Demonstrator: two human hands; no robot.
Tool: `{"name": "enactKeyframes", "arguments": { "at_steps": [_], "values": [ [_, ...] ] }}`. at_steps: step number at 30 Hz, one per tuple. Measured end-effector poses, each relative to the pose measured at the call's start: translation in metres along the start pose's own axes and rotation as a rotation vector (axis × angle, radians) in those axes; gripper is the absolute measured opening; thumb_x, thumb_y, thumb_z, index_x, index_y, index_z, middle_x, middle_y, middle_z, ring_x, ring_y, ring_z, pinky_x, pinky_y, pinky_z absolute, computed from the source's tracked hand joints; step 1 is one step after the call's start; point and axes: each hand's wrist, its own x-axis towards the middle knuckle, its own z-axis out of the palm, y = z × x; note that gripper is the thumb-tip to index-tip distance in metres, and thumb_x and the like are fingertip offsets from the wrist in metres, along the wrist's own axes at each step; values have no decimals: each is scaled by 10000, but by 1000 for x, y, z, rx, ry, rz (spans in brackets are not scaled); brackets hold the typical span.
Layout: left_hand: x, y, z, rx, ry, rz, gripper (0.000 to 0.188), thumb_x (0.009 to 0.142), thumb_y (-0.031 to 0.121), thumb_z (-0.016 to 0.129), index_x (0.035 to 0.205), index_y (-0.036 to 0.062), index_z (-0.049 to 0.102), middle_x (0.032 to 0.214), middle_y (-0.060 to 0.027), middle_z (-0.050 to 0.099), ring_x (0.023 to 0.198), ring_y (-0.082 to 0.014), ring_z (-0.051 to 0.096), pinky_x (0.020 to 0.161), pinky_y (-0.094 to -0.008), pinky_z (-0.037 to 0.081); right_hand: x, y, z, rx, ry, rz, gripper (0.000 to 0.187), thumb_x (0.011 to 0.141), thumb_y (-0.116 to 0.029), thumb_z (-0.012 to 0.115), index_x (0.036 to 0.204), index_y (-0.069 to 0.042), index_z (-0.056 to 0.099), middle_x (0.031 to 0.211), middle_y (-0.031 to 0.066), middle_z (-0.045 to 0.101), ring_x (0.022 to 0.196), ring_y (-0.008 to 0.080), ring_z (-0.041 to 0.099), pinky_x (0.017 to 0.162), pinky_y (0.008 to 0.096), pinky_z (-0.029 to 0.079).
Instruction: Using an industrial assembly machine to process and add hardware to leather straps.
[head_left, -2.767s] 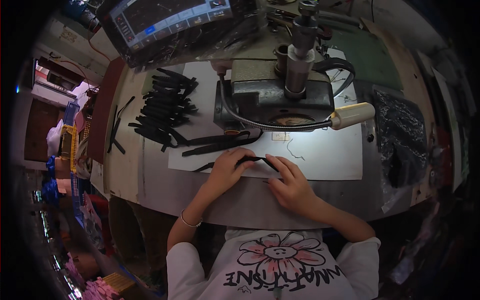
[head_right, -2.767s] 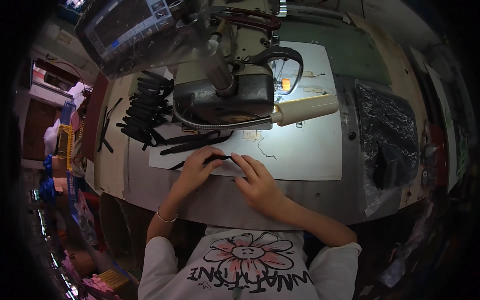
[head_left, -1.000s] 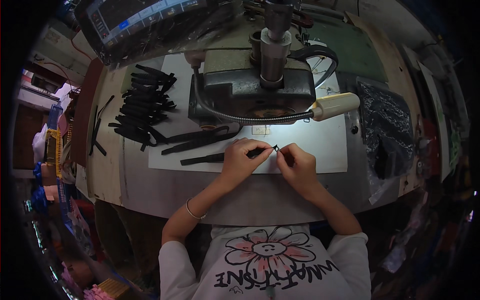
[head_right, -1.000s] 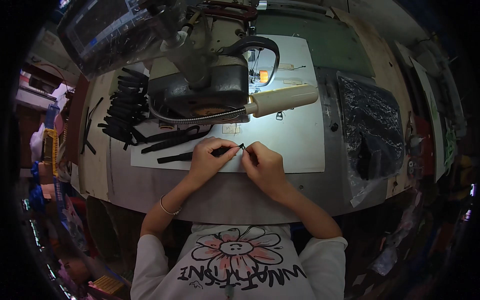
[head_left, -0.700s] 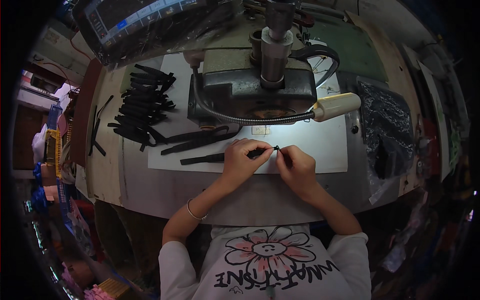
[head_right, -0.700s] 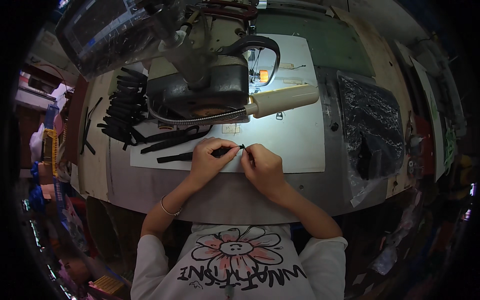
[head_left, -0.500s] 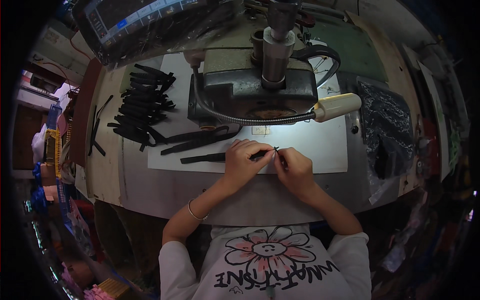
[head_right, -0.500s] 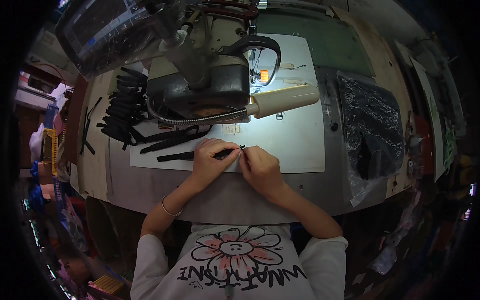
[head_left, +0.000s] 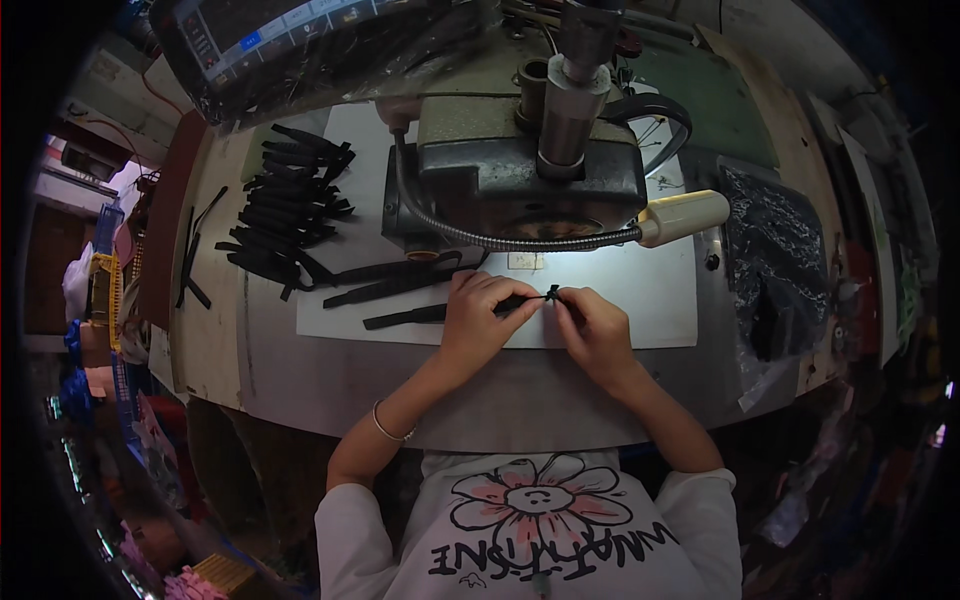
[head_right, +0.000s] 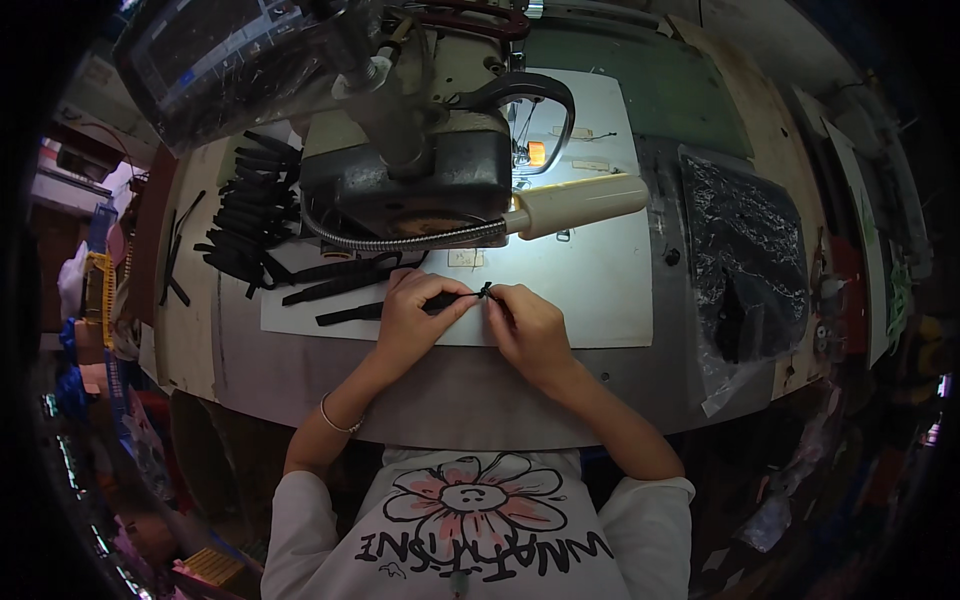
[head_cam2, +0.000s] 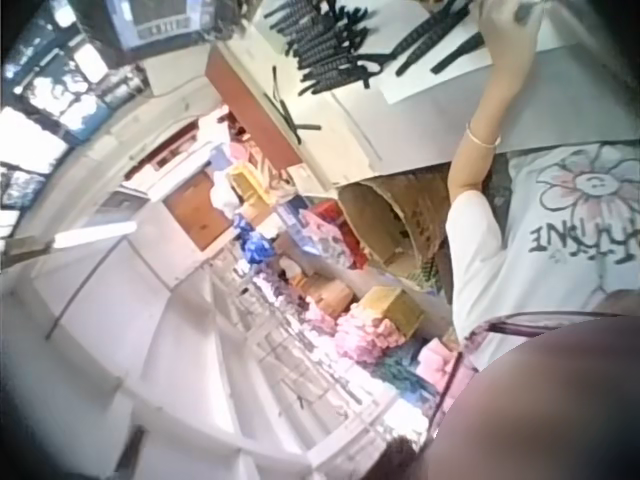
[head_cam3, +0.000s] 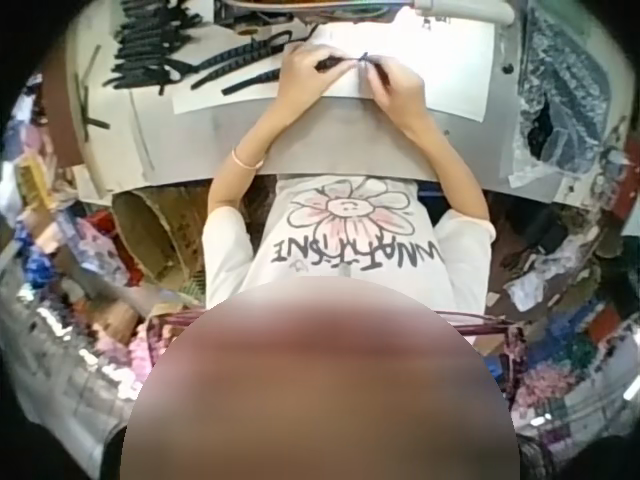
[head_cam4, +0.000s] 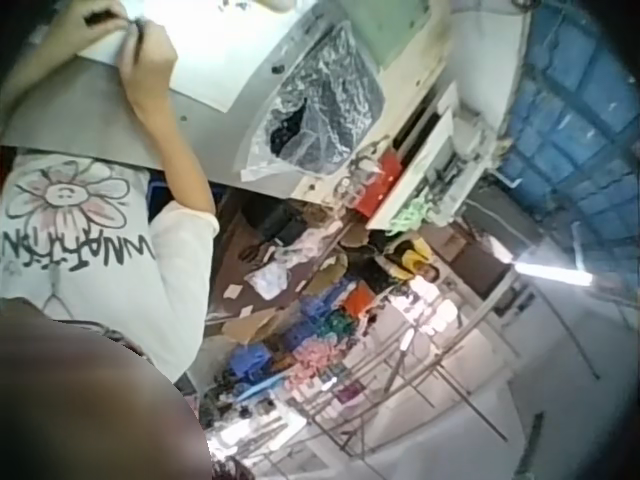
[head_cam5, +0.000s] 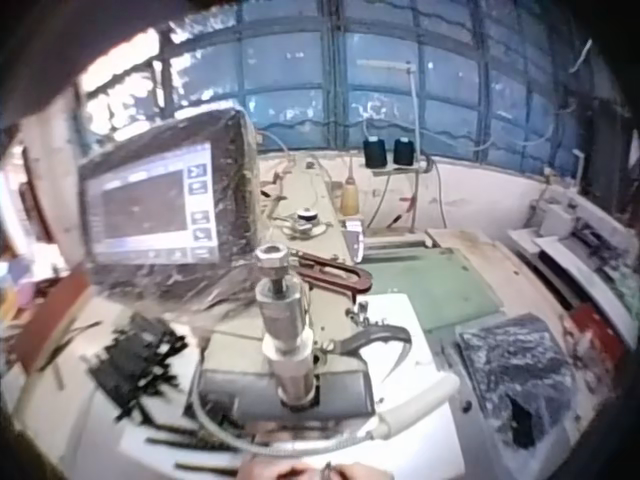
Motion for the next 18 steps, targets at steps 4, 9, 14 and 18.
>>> {"name": "enactKeyframes", "arguments": {
  "at_steps": [4,9,14,18],
  "values": [
    [-1,-1,0,-6,-35,5,127,717,220,694,721,105,639,695,16,620,664,-154,534,762,-299,341,1,3,-1,-94,-54,-116,138,753,-10,594,886,3,558,708,110,540,594,265,552,520,343,442],
    [1,-2,-2,36,-32,26,123,722,209,687,724,102,626,698,12,617,679,-157,541,786,-311,333,2,5,-3,-149,-102,-159,147,741,-17,602,879,-5,552,704,101,522,619,260,547,523,349,438],
    [-2,0,0,-31,-59,27,118,731,196,678,778,104,621,734,16,620,695,-154,544,796,-312,331,4,7,-5,-135,-119,-173,139,733,-16,604,861,-12,550,726,100,530,644,259,550,539,346,439],
    [6,-2,-8,-45,-143,14,141,745,218,666,839,119,635,733,12,613,708,-150,531,813,-315,310,8,5,-9,-59,-135,-182,134,737,1,593,865,-6,553,742,109,539,652,265,550,559,342,440]
  ]
}}
